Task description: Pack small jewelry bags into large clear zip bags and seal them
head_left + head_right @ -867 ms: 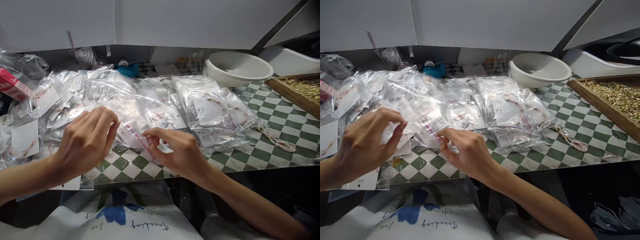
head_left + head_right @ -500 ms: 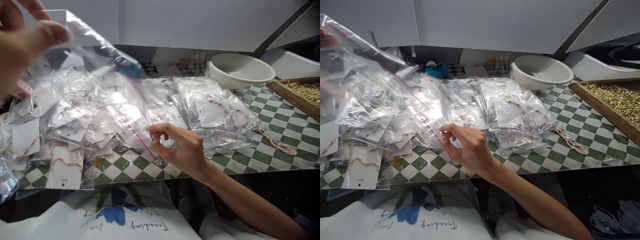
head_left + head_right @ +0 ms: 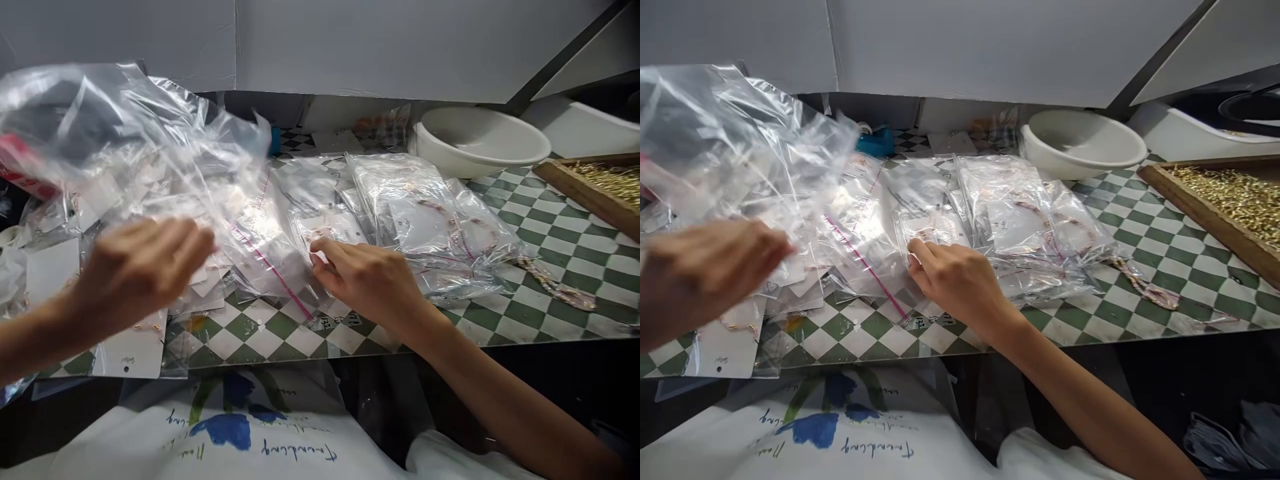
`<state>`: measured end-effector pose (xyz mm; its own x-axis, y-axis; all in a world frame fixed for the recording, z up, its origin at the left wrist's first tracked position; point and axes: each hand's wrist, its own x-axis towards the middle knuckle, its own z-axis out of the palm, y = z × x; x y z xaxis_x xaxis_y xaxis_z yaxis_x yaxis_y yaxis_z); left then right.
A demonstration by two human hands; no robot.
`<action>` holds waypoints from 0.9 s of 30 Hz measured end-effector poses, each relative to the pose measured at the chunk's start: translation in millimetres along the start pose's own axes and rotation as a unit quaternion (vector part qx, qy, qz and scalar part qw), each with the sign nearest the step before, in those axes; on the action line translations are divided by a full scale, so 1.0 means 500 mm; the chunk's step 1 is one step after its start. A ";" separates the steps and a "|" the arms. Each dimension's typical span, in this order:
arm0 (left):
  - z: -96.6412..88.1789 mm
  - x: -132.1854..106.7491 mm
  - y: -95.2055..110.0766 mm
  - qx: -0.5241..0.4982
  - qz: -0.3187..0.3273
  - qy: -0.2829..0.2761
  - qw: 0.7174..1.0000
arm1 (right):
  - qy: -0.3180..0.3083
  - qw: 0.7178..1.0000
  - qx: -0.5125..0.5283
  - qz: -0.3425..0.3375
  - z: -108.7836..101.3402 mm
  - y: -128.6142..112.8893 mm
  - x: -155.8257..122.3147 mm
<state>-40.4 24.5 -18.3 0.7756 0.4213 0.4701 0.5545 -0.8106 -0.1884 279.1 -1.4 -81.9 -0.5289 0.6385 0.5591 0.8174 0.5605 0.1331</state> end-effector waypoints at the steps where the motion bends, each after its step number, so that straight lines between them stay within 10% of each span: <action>1: -0.002 -0.003 0.013 0.060 0.075 -0.027 0.995 | -0.018 1.000 0.003 0.000 0.001 0.005 -0.004; 4: 0.014 -0.021 0.044 0.128 0.111 -0.053 0.984 | -0.076 0.997 0.027 0.012 0.000 0.017 -0.008; 12: -0.012 -0.031 0.039 -0.048 -0.143 0.007 0.989 | -0.161 0.979 0.112 0.049 -0.002 0.057 0.075; 20: 0.003 -0.047 0.079 -0.126 -0.086 0.014 0.988 | 0.083 0.991 0.090 -0.048 0.010 -0.028 0.149; 27: -0.012 -0.054 0.115 -0.083 -0.010 0.003 0.997 | 0.146 0.961 0.105 -0.212 0.004 -0.040 0.145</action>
<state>-31.3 -35.8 -36.8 0.7621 0.4363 0.4785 0.5127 -0.8579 -0.0344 223.9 34.7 -45.5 -0.6925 0.1712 0.7008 0.4624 0.8510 0.2490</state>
